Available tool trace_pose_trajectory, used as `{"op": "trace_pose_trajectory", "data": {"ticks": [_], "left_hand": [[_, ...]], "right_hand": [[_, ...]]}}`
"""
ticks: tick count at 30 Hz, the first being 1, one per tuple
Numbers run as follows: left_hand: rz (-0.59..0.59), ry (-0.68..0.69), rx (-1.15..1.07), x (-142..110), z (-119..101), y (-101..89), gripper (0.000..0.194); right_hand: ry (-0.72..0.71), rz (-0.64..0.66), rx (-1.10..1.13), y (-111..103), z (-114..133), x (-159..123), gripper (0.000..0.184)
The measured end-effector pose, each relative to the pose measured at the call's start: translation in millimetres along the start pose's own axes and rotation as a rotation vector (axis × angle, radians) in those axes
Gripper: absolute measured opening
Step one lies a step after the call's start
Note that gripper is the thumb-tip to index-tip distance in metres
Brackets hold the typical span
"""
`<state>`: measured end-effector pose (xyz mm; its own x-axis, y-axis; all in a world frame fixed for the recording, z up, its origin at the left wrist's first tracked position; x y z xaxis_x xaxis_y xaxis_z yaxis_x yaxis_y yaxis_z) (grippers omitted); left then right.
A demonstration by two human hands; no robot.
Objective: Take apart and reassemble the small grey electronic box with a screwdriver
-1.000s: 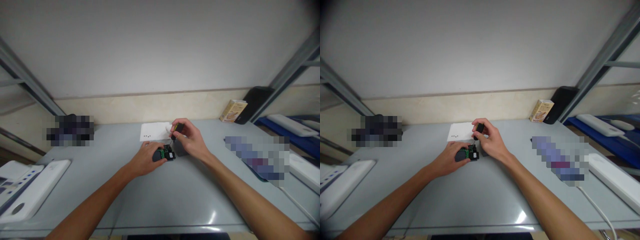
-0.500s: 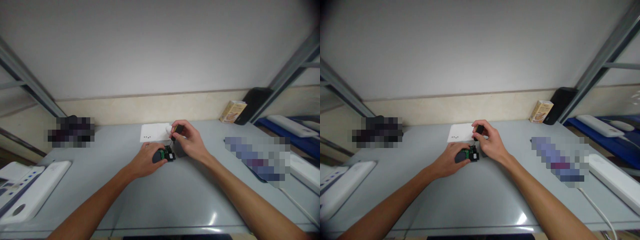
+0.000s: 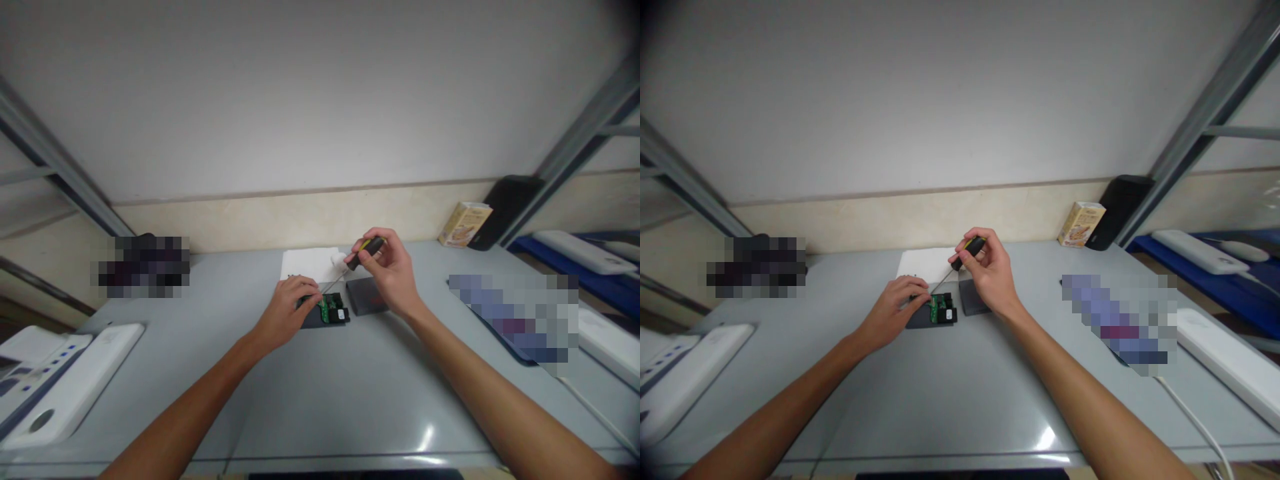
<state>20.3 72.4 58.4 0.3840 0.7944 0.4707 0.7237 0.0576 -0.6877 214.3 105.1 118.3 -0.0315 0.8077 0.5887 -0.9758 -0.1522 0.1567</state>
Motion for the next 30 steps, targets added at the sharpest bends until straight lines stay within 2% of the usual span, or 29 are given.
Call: {"op": "trace_pose_trajectory", "data": {"ticks": [3, 6, 9, 12, 16, 18, 22, 24, 26, 30], "left_hand": [[-0.07, -0.013, 0.068, 8, 3, -19.3, 0.015], [-0.007, 0.016, 0.239, 29, 7, -22.5, 0.014], [0.11, 0.05, 0.306, 59, 17, -9.2, 0.014], [0.247, 0.082, 0.301, 84, 31, 15.9, 0.014], [0.304, 0.085, 0.279, 97, 46, 34.3, 0.016], [0.293, 0.098, 0.239, 95, 47, 31.4, 0.02], [0.184, 0.07, 0.157, 75, 40, 1.7, 0.034], [0.21, 0.028, 0.104, 56, 36, -6.8, 0.04], [0.269, -0.042, 0.059, 36, 34, -8.0, 0.042], [0.241, -0.105, 0.029, 7, 33, -8.2, 0.039]], "right_hand": [[0.029, -0.086, 0.008, -17, -7, 5, 0.033], [0.051, -0.14, 0.0, -29, -15, 7, 0.035], [0.066, -0.156, -0.029, -33, -22, 7, 0.038], [0.075, -0.139, -0.047, -30, -25, 5, 0.038], [0.064, -0.095, -0.06, -21, -23, 3, 0.035], [0.061, -0.07, -0.062, -15, -22, 2, 0.034], [0.099, 0.001, -0.068, 2, -25, -6, 0.033], [0.137, 0.06, -0.08, 13, -29, -13, 0.031], [0.17, 0.108, -0.085, 23, -34, -20, 0.029], [0.184, 0.158, -0.058, 35, -40, -29, 0.024]]}}
Point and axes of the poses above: each hand's wrist, its own x-axis towards the middle knuckle, its own y-axis out of the palm, z = x × y, the point moved 9 cm from there along x, towards the middle knuckle, and after that the axes turned 1 degree about -y, right-handed, at the moved point
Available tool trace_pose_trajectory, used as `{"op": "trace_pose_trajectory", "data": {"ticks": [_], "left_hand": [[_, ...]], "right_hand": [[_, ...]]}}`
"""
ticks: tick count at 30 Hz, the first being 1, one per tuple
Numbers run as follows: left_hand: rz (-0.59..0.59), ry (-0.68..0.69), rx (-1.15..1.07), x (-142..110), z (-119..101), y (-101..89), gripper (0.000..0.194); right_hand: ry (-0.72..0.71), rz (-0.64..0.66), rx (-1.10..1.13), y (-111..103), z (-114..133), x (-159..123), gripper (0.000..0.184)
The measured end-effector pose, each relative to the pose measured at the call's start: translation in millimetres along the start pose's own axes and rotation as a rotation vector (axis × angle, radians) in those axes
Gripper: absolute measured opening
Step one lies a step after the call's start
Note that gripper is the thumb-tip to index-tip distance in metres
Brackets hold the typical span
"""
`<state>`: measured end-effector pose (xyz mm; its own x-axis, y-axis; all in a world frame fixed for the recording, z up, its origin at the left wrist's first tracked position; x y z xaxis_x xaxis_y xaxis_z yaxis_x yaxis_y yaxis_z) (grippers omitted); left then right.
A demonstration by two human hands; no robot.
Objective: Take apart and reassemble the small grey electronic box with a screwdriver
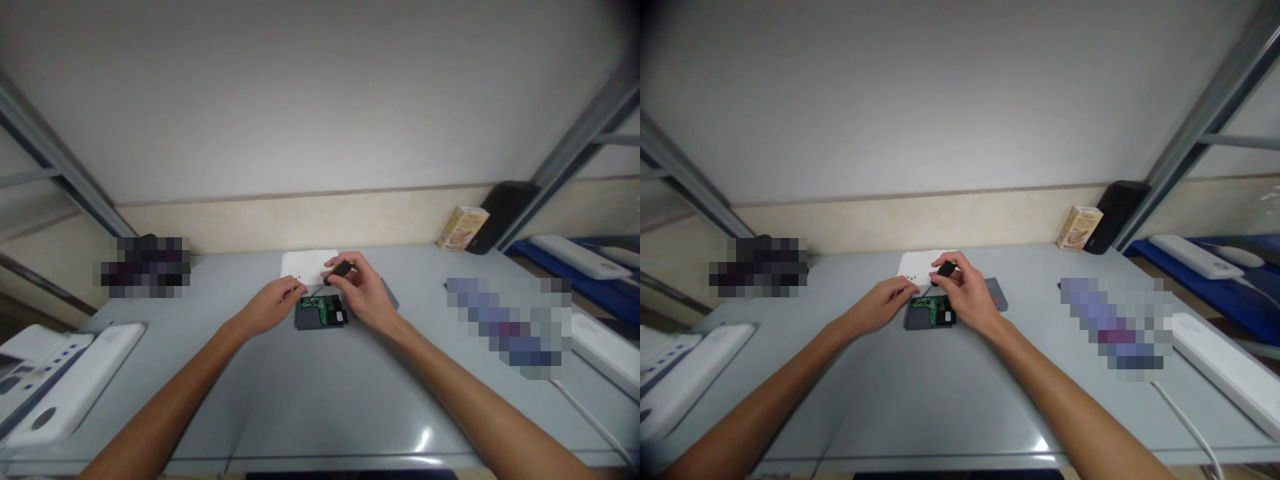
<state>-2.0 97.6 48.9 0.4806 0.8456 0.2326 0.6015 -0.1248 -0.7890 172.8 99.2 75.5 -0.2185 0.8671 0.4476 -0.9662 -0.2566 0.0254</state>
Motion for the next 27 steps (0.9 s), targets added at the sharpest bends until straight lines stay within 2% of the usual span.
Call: {"op": "trace_pose_trajectory", "data": {"ticks": [14, 18, 22, 27], "left_hand": [[-0.096, 0.01, -0.026, -12, -1, 13.0, 0.032], [-0.112, 0.024, -0.027, -12, -1, 16.3, 0.03], [-0.111, 0.026, -0.042, -11, -1, 16.7, 0.028], [-0.098, 0.012, -0.036, -11, -3, 16.6, 0.027]], "right_hand": [[-0.028, -0.028, -0.082, -2, -1, 1, 0.022], [-0.079, 0.029, -0.199, 4, 15, 6, 0.019], [-0.249, 0.065, -0.396, 10, 48, 22, 0.013], [-0.178, 0.226, -0.321, 26, 51, 37, 0.032]]}}
Point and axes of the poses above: each hand's wrist, its own x-axis towards the middle knuckle, its own y-axis out of the palm, z = x × y, the point moved 9 cm from there along x, towards the middle knuckle, and after that the axes turned 1 degree about -y, right-handed, at the moved point
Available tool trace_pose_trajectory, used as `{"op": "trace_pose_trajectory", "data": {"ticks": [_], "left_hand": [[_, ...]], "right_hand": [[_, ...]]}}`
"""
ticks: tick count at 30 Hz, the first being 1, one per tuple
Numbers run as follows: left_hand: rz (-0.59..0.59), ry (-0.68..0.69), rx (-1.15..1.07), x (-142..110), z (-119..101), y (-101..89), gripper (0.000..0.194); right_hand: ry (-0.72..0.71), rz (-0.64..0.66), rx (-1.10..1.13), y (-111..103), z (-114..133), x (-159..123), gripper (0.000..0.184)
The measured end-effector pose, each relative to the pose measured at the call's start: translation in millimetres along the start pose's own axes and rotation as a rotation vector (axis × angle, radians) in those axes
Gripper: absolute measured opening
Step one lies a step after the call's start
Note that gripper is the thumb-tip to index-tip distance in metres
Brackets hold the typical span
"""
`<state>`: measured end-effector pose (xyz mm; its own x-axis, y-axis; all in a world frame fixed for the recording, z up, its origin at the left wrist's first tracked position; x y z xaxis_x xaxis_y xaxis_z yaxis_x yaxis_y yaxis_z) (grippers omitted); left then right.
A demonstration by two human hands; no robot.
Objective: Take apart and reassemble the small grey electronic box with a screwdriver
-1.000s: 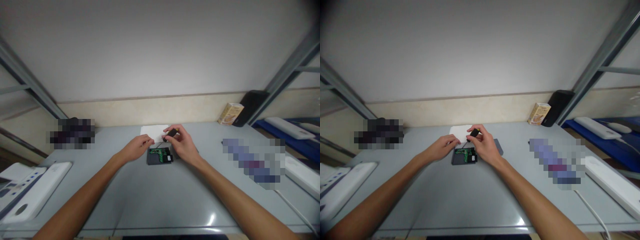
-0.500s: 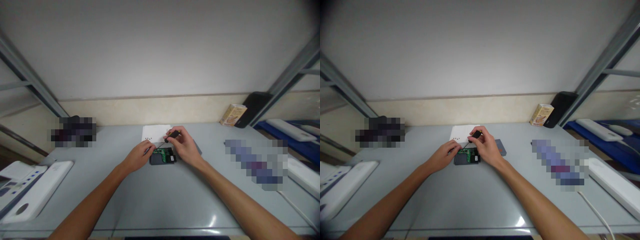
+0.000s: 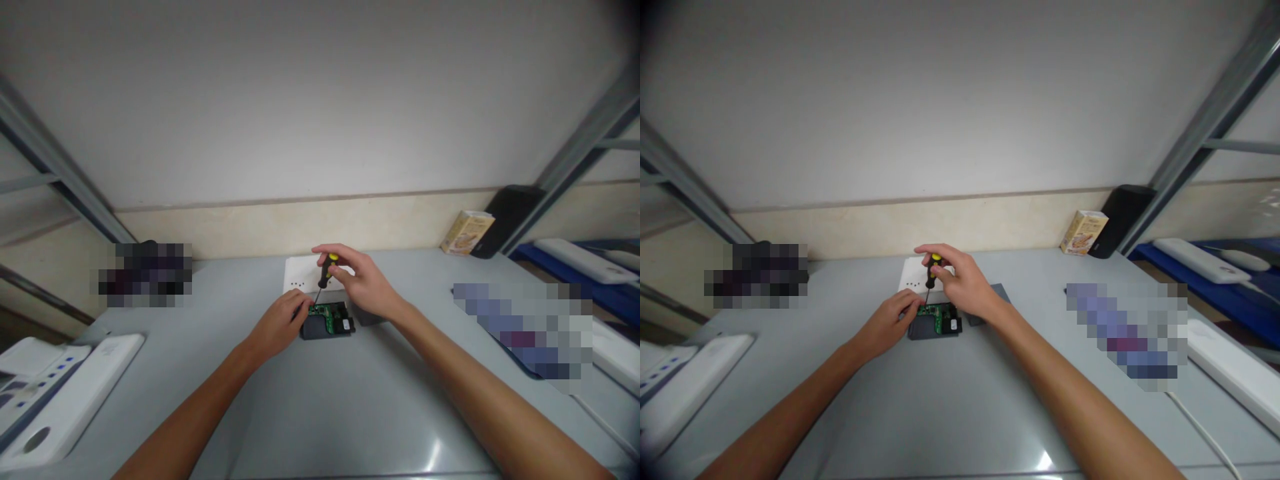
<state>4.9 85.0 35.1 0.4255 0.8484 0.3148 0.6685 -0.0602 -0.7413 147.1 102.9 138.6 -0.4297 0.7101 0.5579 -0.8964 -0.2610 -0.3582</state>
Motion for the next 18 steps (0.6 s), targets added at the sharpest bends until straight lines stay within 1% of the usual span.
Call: {"op": "trace_pose_trajectory", "data": {"ticks": [2, 3, 5, 7, 9, 11, 13, 18], "left_hand": [[0.002, -0.001, 0.01, 0, -1, 0.0, 0.027], [0.003, 0.002, 0.014, 0, -1, 0.1, 0.027], [0.009, 0.011, 0.013, 0, -2, 0.9, 0.026], [0.014, 0.018, 0.01, 0, -2, 1.8, 0.026], [0.017, 0.021, 0.011, 0, -2, 2.6, 0.026], [0.023, 0.027, 0.01, -1, -4, 3.9, 0.026], [0.029, 0.042, 0.006, -1, -8, 5.2, 0.026], [0.033, 0.067, -0.001, -1, -14, 6.3, 0.027]], "right_hand": [[0.003, 0.019, 0.047, 6, 1, 0, 0.028], [-0.008, 0.005, 0.049, 7, 3, -2, 0.024], [-0.037, -0.067, 0.021, 6, 6, -6, 0.017], [-0.041, -0.123, -0.017, 4, 8, -11, 0.013], [-0.034, -0.134, -0.031, 3, 8, -15, 0.015], [-0.027, -0.12, -0.01, 2, 8, -17, 0.022], [-0.024, -0.106, 0.019, 0, 8, -18, 0.024], [-0.066, -0.16, -0.001, -5, 15, -19, 0.014]]}}
Point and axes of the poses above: each hand's wrist, its own x-axis towards the middle knuckle, its own y-axis out of the palm, z = x × y, the point moved 9 cm from there along x, towards the middle knuckle, and after that the axes turned 1 degree about -y, right-handed, at the moved point
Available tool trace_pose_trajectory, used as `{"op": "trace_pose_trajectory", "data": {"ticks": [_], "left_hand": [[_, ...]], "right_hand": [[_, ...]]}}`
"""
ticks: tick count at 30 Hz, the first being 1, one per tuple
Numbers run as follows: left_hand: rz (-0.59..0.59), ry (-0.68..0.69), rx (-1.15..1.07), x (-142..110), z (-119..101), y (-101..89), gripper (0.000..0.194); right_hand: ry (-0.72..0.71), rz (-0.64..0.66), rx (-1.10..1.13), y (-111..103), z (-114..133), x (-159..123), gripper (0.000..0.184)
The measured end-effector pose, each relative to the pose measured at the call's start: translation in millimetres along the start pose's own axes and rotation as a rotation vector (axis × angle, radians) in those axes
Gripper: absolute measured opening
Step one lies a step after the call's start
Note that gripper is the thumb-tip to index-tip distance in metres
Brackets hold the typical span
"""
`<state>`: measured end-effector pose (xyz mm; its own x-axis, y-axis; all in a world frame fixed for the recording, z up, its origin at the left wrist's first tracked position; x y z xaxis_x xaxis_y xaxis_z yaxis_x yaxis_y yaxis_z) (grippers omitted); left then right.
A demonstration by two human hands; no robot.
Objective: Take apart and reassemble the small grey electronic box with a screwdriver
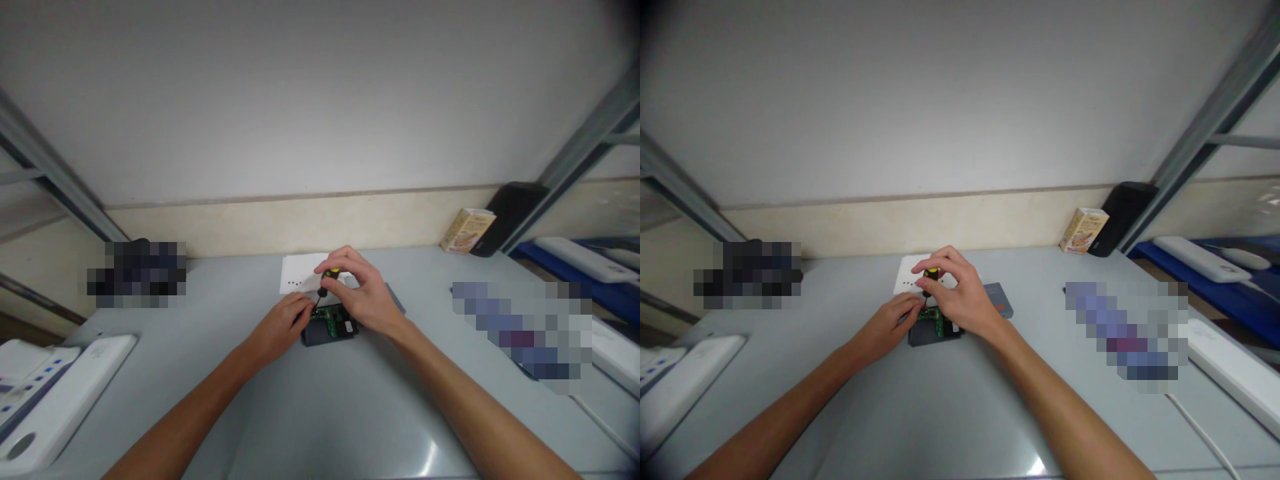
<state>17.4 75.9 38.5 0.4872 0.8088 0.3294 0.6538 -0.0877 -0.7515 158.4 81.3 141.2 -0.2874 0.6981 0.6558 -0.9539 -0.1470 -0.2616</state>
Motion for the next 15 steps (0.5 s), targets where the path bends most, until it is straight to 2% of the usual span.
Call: {"op": "trace_pose_trajectory", "data": {"ticks": [5, 11, 15], "left_hand": [[-0.027, -0.008, 0.025, -2, 3, -0.1, 0.027], [-0.09, -0.012, 0.158, -5, -2, -6.9, 0.018], [-0.099, -0.016, 0.175, -4, -3, -11.5, 0.014]], "right_hand": [[0.078, 0.037, 0.037, 7, -7, -3, 0.026], [0.024, -0.023, -0.008, 3, -8, -4, 0.016], [0.092, 0.038, 0.068, 8, -15, -6, 0.03]]}}
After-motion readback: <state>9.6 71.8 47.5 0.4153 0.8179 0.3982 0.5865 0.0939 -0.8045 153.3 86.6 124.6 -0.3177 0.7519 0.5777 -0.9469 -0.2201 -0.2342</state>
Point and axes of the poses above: each hand's wrist, its own x-axis towards the middle knuckle, its own y-axis out of the palm, z = x × y, the point moved 9 cm from there along x, towards the middle knuckle, and after that the axes turned 1 degree about -y, right-handed, at the moved point
